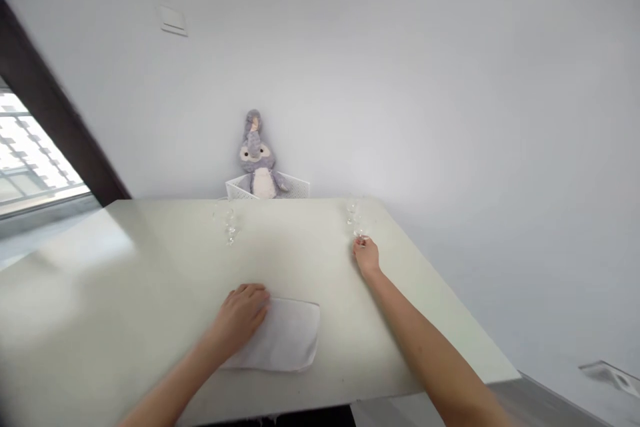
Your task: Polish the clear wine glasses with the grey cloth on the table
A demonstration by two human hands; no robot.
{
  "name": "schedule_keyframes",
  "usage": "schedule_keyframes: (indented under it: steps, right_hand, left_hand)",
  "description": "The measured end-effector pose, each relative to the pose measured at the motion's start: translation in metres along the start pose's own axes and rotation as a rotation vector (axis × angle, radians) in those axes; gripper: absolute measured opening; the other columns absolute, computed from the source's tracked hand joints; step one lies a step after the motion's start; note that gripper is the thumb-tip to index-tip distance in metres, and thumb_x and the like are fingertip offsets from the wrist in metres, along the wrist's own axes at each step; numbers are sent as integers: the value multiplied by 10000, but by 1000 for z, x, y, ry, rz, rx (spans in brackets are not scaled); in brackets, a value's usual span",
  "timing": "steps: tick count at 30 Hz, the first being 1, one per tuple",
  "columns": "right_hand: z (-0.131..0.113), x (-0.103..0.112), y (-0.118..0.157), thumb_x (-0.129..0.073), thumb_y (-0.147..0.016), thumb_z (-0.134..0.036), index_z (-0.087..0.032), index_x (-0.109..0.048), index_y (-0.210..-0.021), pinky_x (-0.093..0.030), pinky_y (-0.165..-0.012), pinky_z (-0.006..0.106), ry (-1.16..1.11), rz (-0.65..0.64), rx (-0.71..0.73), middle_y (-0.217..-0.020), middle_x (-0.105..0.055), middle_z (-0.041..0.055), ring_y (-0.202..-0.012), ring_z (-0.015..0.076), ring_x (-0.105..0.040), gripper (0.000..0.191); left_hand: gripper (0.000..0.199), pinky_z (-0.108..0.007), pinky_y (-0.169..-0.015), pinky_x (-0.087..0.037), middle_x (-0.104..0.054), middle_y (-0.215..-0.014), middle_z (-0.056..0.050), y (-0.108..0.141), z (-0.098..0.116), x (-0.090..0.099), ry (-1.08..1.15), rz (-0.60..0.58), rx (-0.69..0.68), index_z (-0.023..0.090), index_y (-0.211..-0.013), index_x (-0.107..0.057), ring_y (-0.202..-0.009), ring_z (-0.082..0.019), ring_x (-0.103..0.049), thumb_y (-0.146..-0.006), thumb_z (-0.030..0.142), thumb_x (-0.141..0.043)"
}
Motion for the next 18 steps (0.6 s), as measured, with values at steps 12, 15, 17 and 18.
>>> schedule_keyframes:
  steps: [12, 15, 17, 18]
  right_hand:
    - [-34, -155, 99, -474, -546, -125, -218, -596, -931, -474, -630, 293, -225, -681, -32, -974, -637, 36, -754, 180, -607, 414]
    - [-35, -174, 116, -476, -549, -138, -217, -580, -976, -476, -684, 312, -361, -765, -85, -1067, -596, 58, -813, 187, -602, 447]
    - [-34, -176, 118, -488, -555, -153, -204, -568, -977, -480, -686, 322, -371, -712, -116, -1069, -583, 77, -744, 170, -605, 432]
    - [-33, -175, 118, -493, -560, -162, -200, -564, -971, -483, -679, 322, -372, -687, -122, -1057, -583, 81, -709, 159, -603, 419]
  left_hand:
    - [669, -260, -723, -422, -547, -1165, -86, -83, -36, -31, 550, 50, 430, 206, -1267, -342, -819, -146, -562, -672, 334, -620]
    - [583, -258, -715, -424, -615, -1040, -66, -82, -54, -30, 535, 133, 486, 187, -1227, -391, -790, -146, -573, -690, 279, -599]
    - [435, -254, -724, -421, -636, -987, -63, -81, -66, -27, 528, 172, 518, 175, -1148, -473, -807, -149, -578, -728, 258, -549]
    - [355, -250, -726, -419, -643, -973, -62, -81, -72, -26, 524, 186, 528, 174, -1089, -519, -810, -148, -580, -743, 254, -527]
Point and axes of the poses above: each hand's wrist, its own y-axis away from the middle knuckle, its own x-axis out of the back of the hand, z = x × y, the point moved 4 cm from there along -y, towards the middle knuckle
